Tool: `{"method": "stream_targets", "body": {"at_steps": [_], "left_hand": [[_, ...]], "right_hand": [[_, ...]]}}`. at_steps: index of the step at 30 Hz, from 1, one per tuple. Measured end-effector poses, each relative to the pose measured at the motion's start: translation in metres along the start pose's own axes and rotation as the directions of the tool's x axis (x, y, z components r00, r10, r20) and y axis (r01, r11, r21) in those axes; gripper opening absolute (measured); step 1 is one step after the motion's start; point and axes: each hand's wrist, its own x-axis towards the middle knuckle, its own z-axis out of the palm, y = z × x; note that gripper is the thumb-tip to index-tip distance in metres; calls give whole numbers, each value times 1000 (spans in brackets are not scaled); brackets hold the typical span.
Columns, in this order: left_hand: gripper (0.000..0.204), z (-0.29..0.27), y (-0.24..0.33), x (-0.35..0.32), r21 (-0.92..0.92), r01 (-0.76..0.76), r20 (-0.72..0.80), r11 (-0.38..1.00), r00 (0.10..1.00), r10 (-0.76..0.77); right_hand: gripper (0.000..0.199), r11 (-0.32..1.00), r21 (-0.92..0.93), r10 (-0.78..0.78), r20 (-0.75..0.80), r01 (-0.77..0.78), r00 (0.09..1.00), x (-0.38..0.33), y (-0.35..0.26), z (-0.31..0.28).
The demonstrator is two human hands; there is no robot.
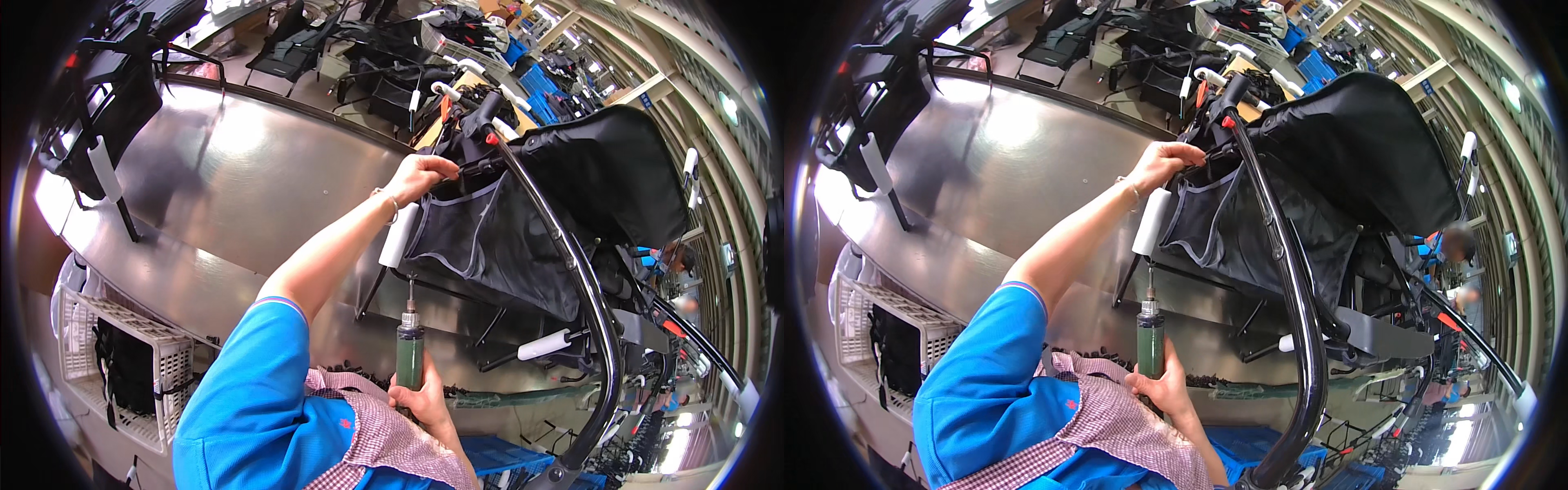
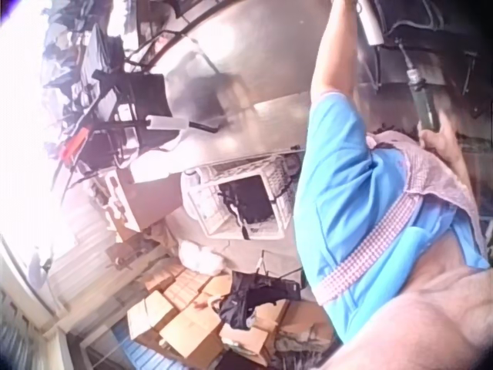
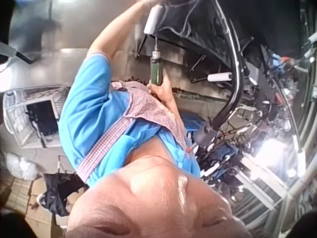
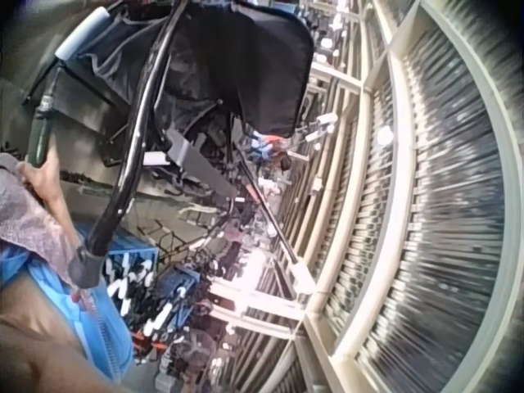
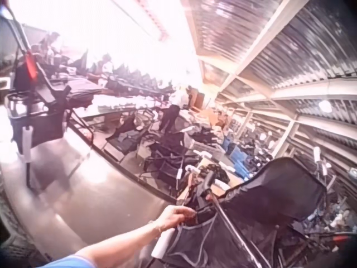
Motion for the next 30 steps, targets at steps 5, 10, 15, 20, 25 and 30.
{"method": "stream_targets", "body": {"at_steps": [5,10,15,20,25,30], "left_hand": [[31,24,-13,10,333,-325,-89,885,924,373],[36,35,-8,11,609,-314,-123,728,870,478],[28,25,-22,9,695,-360,-114,622,799,591],[19,9,-7,9,710,-377,-8,595,841,541],[12,4,13,19,765,-364,43,532,853,520],[10,16,15,13,778,-377,0,503,800,600]], "right_hand": [[84,999,-34,8,-15,-9,1000,1,-5,2],[84,999,-42,6,-21,-7,1000,0,-2,-3],[82,999,-38,8,-18,-9,1000,1,-2,-3],[80,998,-32,51,-38,-52,998,3,-6,-1],[88,997,-74,12,-10,-13,1000,3,-1,-1],[93,998,-58,18,-13,-19,1000,4,1,-3]]}}
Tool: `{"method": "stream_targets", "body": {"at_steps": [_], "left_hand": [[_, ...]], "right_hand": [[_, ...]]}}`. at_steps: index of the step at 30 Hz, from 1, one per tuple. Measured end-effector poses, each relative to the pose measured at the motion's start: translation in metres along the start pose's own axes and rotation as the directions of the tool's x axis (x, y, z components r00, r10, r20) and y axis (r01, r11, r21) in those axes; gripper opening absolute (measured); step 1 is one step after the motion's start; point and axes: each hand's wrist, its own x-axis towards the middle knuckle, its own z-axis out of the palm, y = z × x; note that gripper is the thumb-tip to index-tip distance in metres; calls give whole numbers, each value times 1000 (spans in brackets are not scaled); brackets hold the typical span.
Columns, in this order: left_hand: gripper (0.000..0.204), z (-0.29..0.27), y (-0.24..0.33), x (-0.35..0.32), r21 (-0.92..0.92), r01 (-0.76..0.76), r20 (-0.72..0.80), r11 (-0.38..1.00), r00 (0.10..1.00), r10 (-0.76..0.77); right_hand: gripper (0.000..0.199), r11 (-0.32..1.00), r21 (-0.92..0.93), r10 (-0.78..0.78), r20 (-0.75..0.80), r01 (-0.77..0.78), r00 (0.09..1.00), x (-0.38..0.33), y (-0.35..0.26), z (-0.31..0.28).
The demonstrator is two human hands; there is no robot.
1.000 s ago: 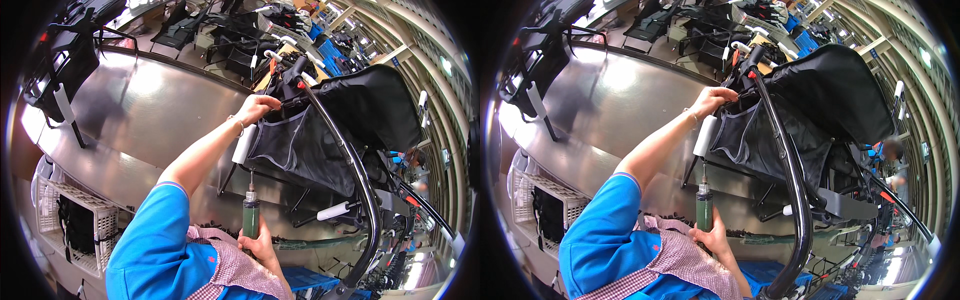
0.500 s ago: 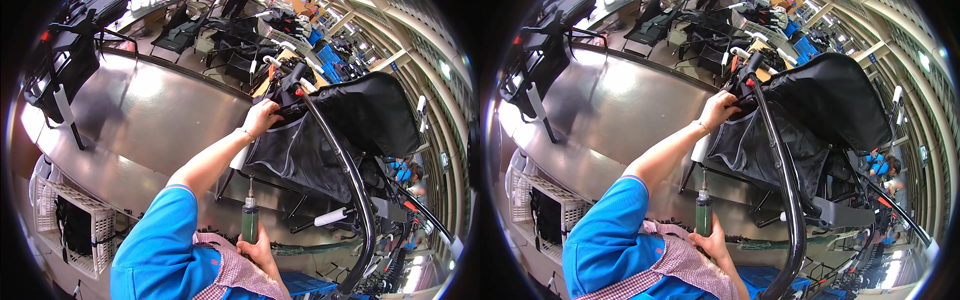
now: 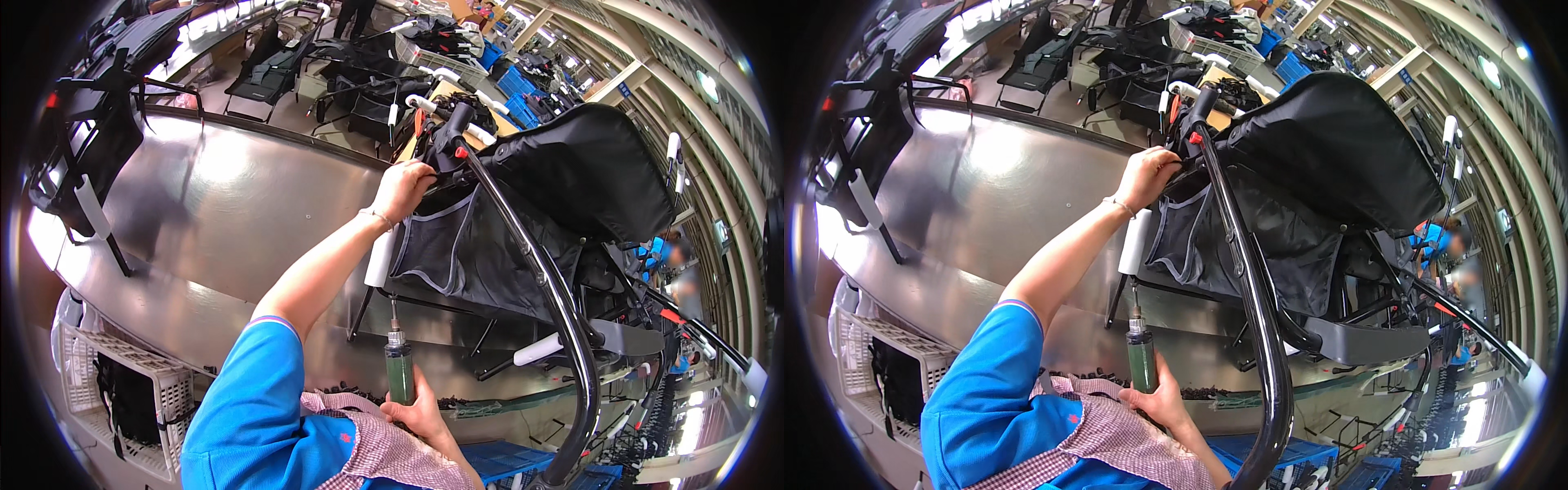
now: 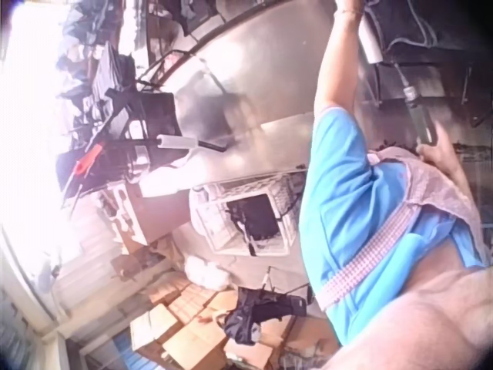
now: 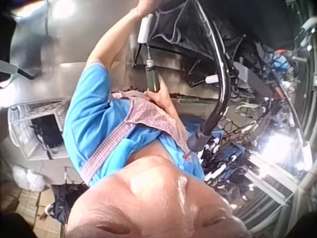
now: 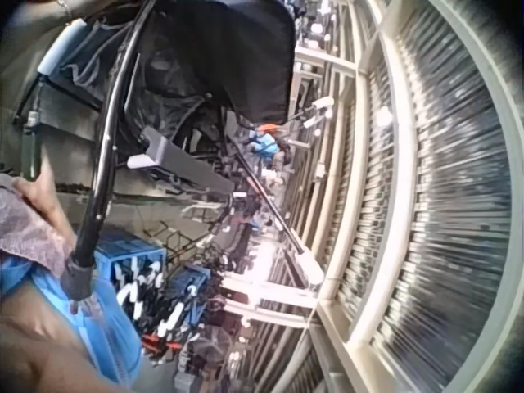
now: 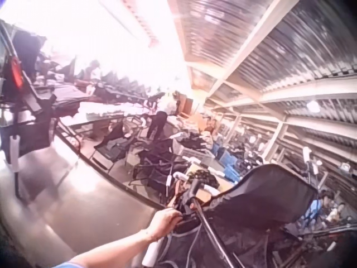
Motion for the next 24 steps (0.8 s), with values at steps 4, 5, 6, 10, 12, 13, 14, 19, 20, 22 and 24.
{"method": "stream_targets", "body": {"at_steps": [4,5,6,10,12,13,14,19,20,22,24], "left_hand": [[9,12,10,-16,2,24,-86,1000,996,-23],[9,15,12,-19,8,15,-118,1000,993,-14],[9,18,15,-21,13,6,-151,1000,989,-4],[10,28,13,-27,-69,77,-229,995,969,-90],[10,30,14,-28,-58,54,-257,997,964,-67],[11,30,15,-30,-41,38,-261,998,964,-48],[12,31,15,-32,-22,23,-266,999,964,-28],[17,31,26,-36,-11,4,-256,1000,967,-7],[21,26,29,-38,-18,-12,-233,1000,972,8],[22,27,23,-41,-20,-62,-252,998,966,55],[22,23,15,-37,-104,-26,-174,994,985,7]], "right_hand": [[80,1000,8,23,-23,-23,999,1,-8,3],[80,1000,20,24,-21,-23,999,2,-4,2],[80,999,31,25,-21,-24,999,3,-2,2],[89,1000,21,7,-6,-7,1000,4,-5,1],[78,999,38,0,-37,1,999,5,-10,5],[78,999,48,1,-36,1,999,6,-8,3],[77,998,58,2,-35,0,999,7,-6,1],[75,999,35,-12,-38,13,999,13,-8,-4],[74,1000,23,-19,-37,20,999,14,-9,-6],[73,999,19,-33,-38,34,999,18,-10,-9],[72,998,35,-46,-43,48,998,23,-11,-12]]}}
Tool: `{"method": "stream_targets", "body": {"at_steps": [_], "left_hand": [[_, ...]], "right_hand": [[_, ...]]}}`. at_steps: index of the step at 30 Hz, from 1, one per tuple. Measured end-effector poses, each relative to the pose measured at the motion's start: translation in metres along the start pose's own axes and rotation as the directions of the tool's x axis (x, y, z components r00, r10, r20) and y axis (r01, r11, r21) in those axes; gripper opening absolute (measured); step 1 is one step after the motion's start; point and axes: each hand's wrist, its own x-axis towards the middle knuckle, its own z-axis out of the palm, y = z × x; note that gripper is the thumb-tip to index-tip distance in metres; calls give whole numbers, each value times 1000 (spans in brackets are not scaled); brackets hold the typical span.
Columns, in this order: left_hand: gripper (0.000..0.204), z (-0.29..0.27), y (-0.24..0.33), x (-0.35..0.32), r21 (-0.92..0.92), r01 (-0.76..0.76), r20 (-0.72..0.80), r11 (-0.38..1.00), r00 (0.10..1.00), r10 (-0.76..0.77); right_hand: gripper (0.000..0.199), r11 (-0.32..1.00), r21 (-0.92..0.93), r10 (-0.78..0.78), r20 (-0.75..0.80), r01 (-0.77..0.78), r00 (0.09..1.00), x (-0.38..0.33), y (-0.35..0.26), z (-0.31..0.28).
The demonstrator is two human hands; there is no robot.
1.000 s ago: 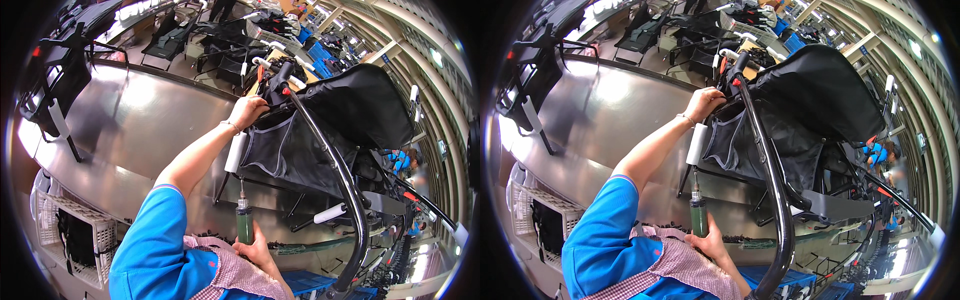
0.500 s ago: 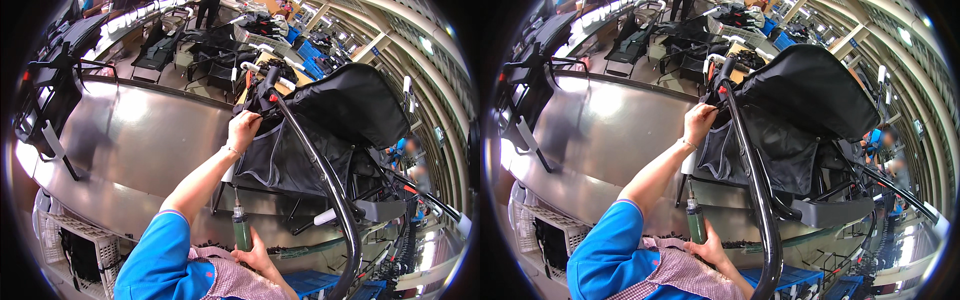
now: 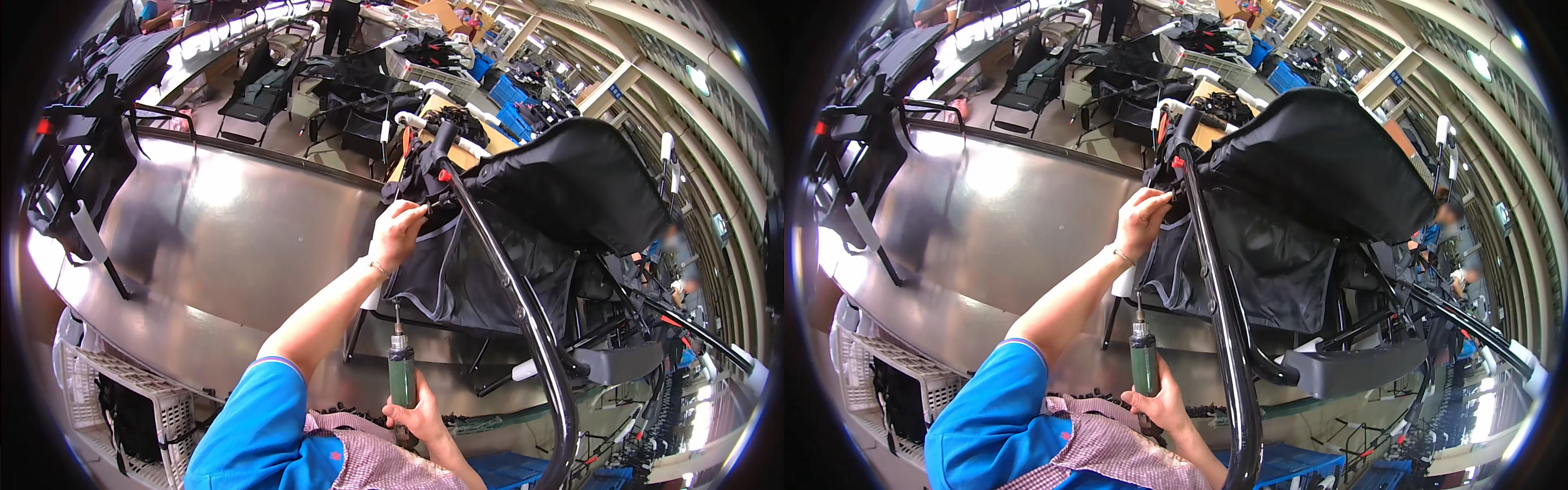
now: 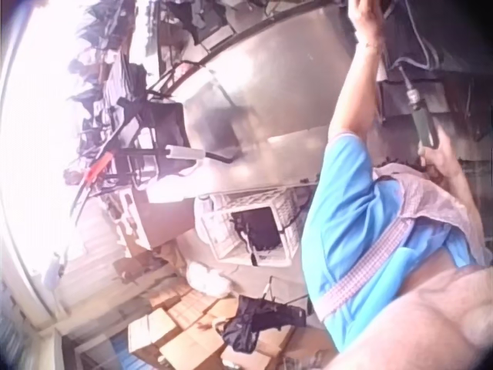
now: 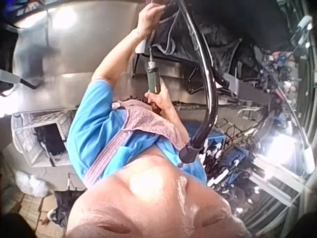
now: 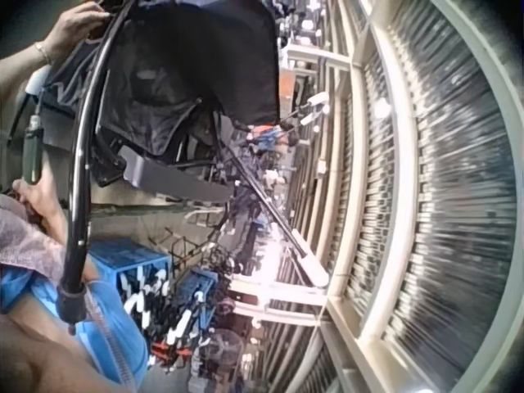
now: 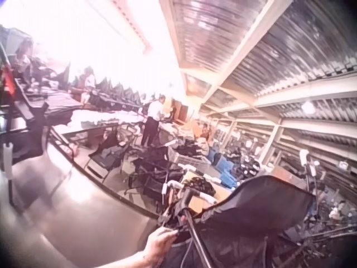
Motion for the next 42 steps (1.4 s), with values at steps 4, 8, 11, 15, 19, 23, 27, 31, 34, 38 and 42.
{"method": "stream_targets", "body": {"at_steps": [4,8,11,15,19,23,27,31,34,38,42], "left_hand": [[30,-7,-12,20,-144,176,193,974,970,-146],[48,-5,-26,24,-55,139,241,989,963,-122],[43,3,-31,16,-265,493,469,829,817,-336],[37,13,-27,10,-211,358,325,910,903,-280],[33,27,-27,-3,-144,245,111,959,967,-230],[35,41,-20,-9,-89,249,-21,964,967,-252],[37,43,-20,-12,-85,249,-56,965,965,-254],[42,42,-23,-12,-58,224,-69,973,971,-228],[44,39,-31,-13,-233,319,61,919,948,-313],[46,-8,-13,9,-513,683,547,520,727,-416],[34,0,-23,10,-559,702,508,440,710,-487]], "right_hand": [[72,998,-11,-69,8,69,998,11,-8,-5],[68,992,27,-124,8,124,992,23,-18,-11],[66,988,26,-154,30,153,988,32,-27,-13],[67,982,63,-180,26,178,983,47,-42,-10],[69,980,122,-156,-10,156,988,69,-61,-1],[69,985,121,-121,-45,126,992,88,-70,-1],[54,992,112,-49,-67,56,997,98,-66,-7],[47,990,134,47,-96,-34,994,103,-68,-9],[47,991,127,70,-167,-49,983,104,-70,-1],[47,992,121,44,-184,-22,982,104,-70,-2],[50,987,143,93,-152,-71,984,106,-74,0]]}}
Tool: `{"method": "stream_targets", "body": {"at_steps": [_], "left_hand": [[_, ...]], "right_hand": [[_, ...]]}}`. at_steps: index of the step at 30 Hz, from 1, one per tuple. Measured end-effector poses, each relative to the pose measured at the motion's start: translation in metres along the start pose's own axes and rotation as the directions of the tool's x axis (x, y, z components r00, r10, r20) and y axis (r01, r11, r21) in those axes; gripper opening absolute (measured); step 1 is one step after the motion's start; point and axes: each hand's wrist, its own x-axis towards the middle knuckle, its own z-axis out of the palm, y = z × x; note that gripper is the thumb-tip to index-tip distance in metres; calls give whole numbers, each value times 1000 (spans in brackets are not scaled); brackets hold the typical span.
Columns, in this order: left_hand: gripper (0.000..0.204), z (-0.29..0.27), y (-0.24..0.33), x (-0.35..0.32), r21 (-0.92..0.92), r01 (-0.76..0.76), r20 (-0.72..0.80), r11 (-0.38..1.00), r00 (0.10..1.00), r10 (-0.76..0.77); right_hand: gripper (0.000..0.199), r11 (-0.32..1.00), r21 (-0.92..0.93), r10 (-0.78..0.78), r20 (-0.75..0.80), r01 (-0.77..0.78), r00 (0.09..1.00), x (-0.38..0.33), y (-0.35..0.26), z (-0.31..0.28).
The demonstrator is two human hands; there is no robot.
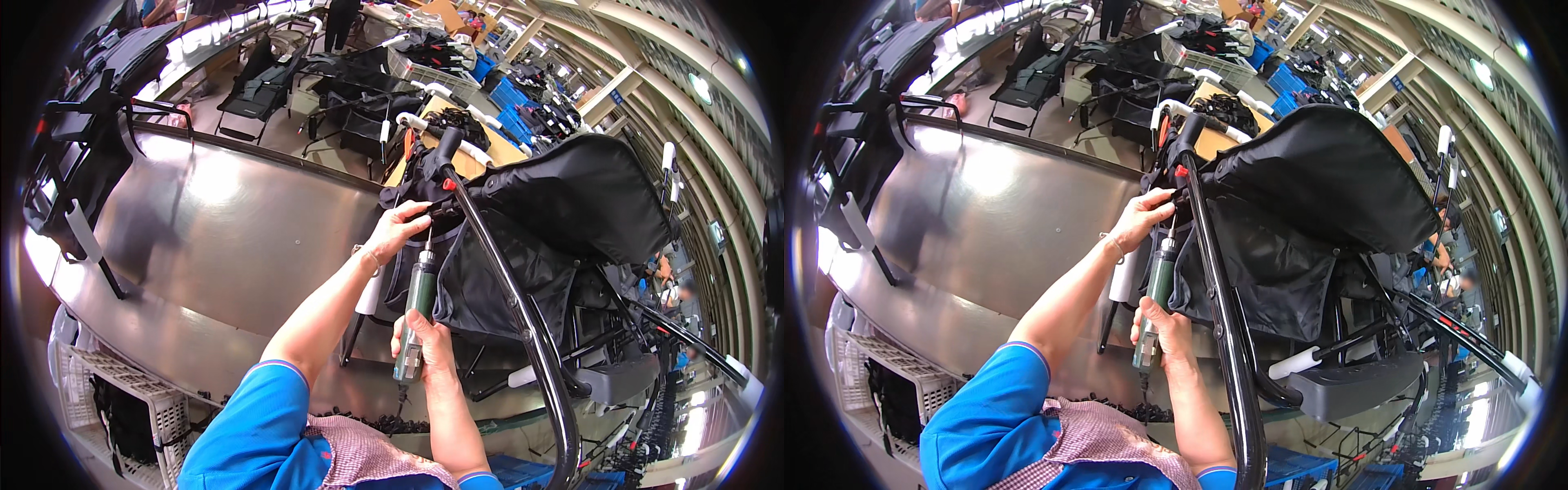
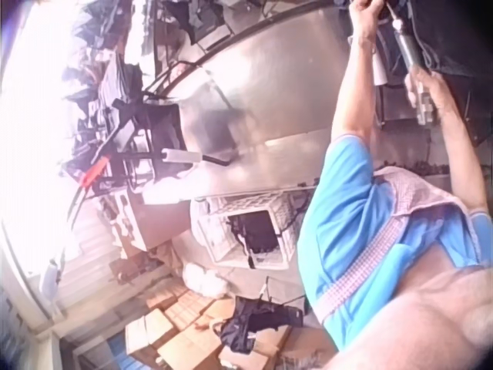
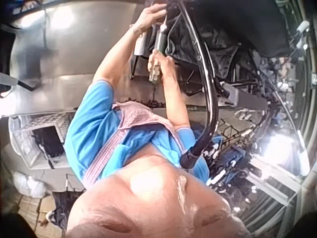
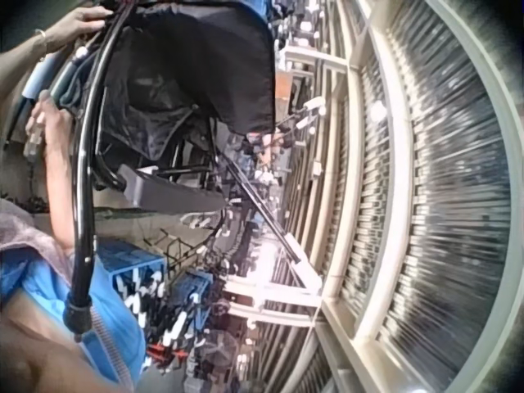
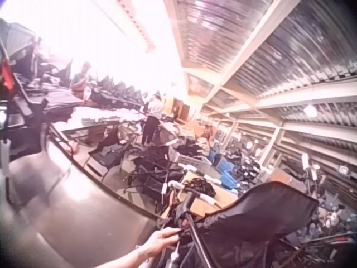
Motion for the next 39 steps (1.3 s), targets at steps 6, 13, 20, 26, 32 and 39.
{"method": "stream_targets", "body": {"at_steps": [6,13,20,26,32,39], "left_hand": [[27,1,-7,3,-48,-59,-16,997,998,58],[26,3,-5,1,-14,-60,-35,998,998,59],[30,1,0,5,5,-28,-24,1000,999,28],[38,-4,-2,7,56,8,3,998,1000,-8],[38,-2,1,5,45,25,-4,999,1000,-25],[39,-8,15,-3,98,15,-75,995,997,-7]], "right_hand": [[52,986,156,43,151,-67,988,1,-3,-2],[61,990,138,8,186,-34,983,3,-3,-7],[67,998,30,44,97,-47,994,6,-7,-3],[67,1000,7,-8,102,8,995,9,-2,-5],[86,809,585,-242,416,-54,877,5,-8,1],[88,790,610,-278,445,-60,851,8,-1,10]]}}
